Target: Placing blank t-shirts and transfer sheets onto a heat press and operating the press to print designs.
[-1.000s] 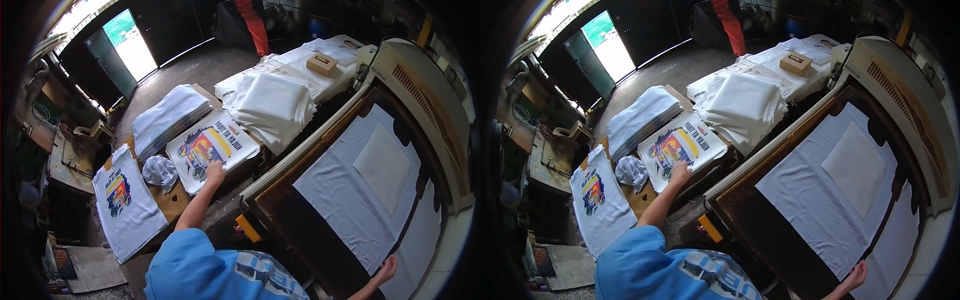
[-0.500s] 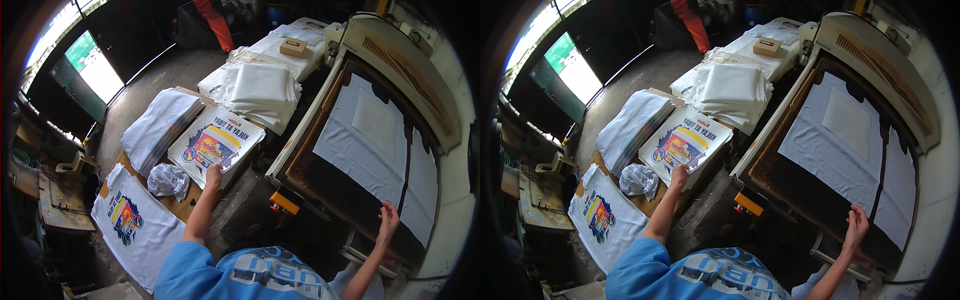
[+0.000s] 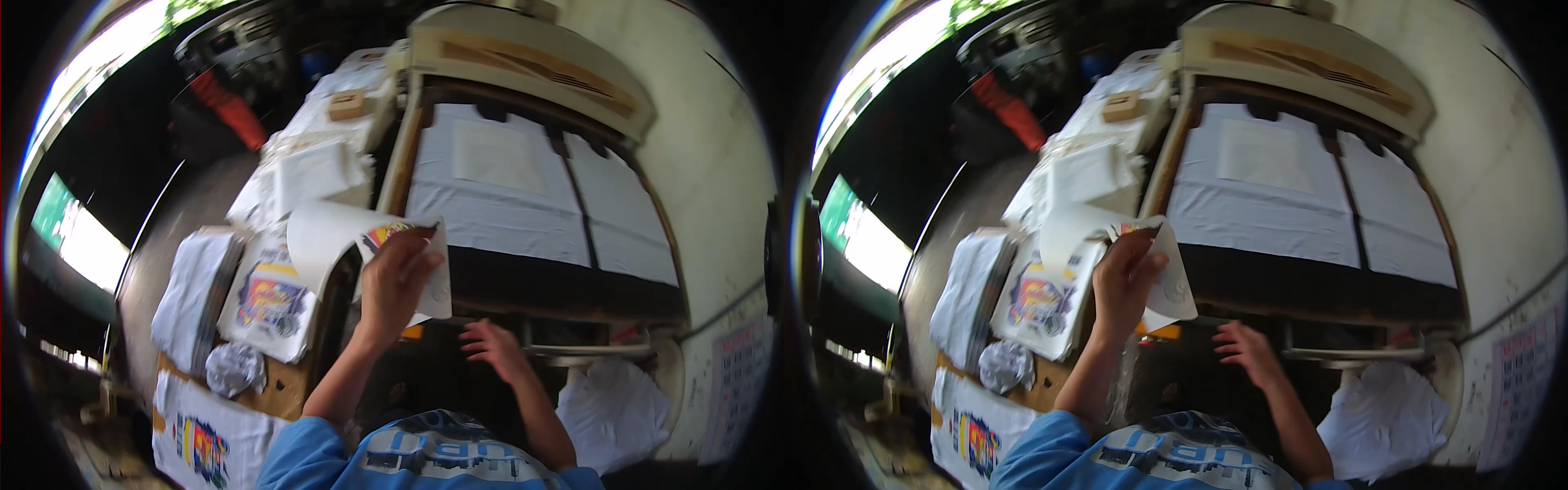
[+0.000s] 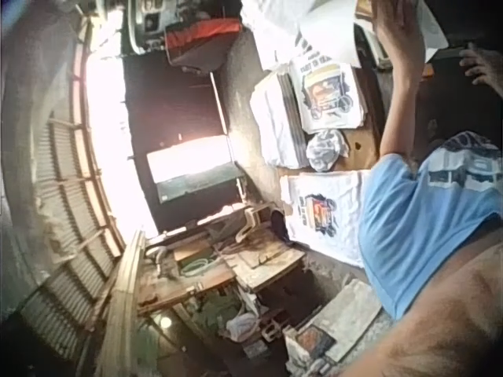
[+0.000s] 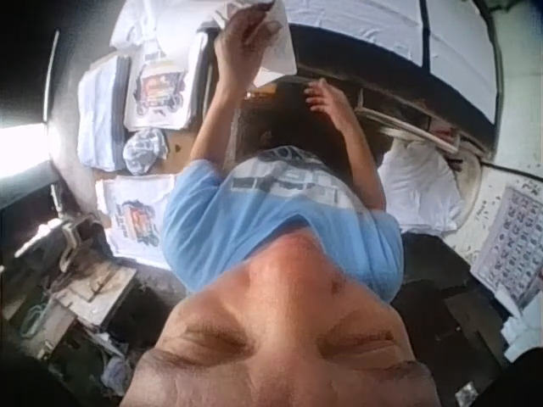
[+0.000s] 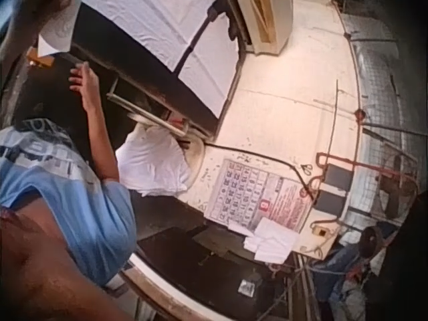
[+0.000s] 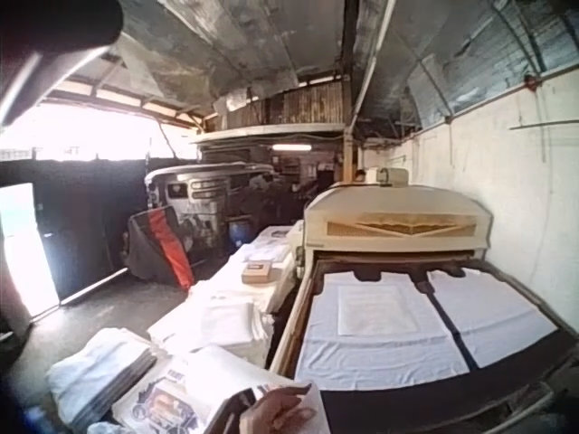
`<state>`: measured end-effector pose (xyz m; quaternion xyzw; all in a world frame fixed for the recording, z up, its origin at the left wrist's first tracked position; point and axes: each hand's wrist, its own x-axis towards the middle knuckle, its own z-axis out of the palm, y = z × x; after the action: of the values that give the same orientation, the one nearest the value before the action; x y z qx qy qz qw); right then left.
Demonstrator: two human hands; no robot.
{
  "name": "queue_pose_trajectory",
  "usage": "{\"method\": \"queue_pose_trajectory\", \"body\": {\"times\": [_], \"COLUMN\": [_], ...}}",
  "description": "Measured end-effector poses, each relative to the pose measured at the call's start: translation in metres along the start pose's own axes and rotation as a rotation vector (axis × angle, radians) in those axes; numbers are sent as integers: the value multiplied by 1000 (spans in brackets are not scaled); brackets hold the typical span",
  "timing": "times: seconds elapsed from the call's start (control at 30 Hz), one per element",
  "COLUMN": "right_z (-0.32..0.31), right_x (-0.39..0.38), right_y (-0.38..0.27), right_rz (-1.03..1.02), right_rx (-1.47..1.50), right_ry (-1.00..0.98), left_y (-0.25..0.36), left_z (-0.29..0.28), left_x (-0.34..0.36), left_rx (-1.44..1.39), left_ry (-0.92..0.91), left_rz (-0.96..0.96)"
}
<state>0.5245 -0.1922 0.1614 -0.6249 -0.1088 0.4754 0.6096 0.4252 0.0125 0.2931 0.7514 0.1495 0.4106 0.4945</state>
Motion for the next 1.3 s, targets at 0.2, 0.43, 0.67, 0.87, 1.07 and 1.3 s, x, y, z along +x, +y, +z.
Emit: {"method": "queue_pose_trajectory", "body": {"times": [0.2, 0.43, 0.67, 0.87, 1.07, 1.3], "right_z": [-46, -234, -343, -393, -454, -569], "right_x": [-55, -154, -169, -121, -102, -73], "right_y": [21, 38, -70, -167, -312, -349], "right_rz": [166, -234, -509, -617, -1028, -1124], "right_rx": [683, 1077, 728, 161, 130, 217], "right_ry": [-515, -22, 368, 581, 544, 485], "left_y": [58, 69, 67, 45, 103, 106], "left_z": [113, 228, 278, 326, 422, 524], "left_x": [-34, -65, -47, 24, 136, 181], "left_rx": [-403, -481, -467, -287, -514, -117], "left_ry": [-245, -406, -110, -136, -46, 130], "left_rz": [192, 149, -41, -49, 427, 550]}}
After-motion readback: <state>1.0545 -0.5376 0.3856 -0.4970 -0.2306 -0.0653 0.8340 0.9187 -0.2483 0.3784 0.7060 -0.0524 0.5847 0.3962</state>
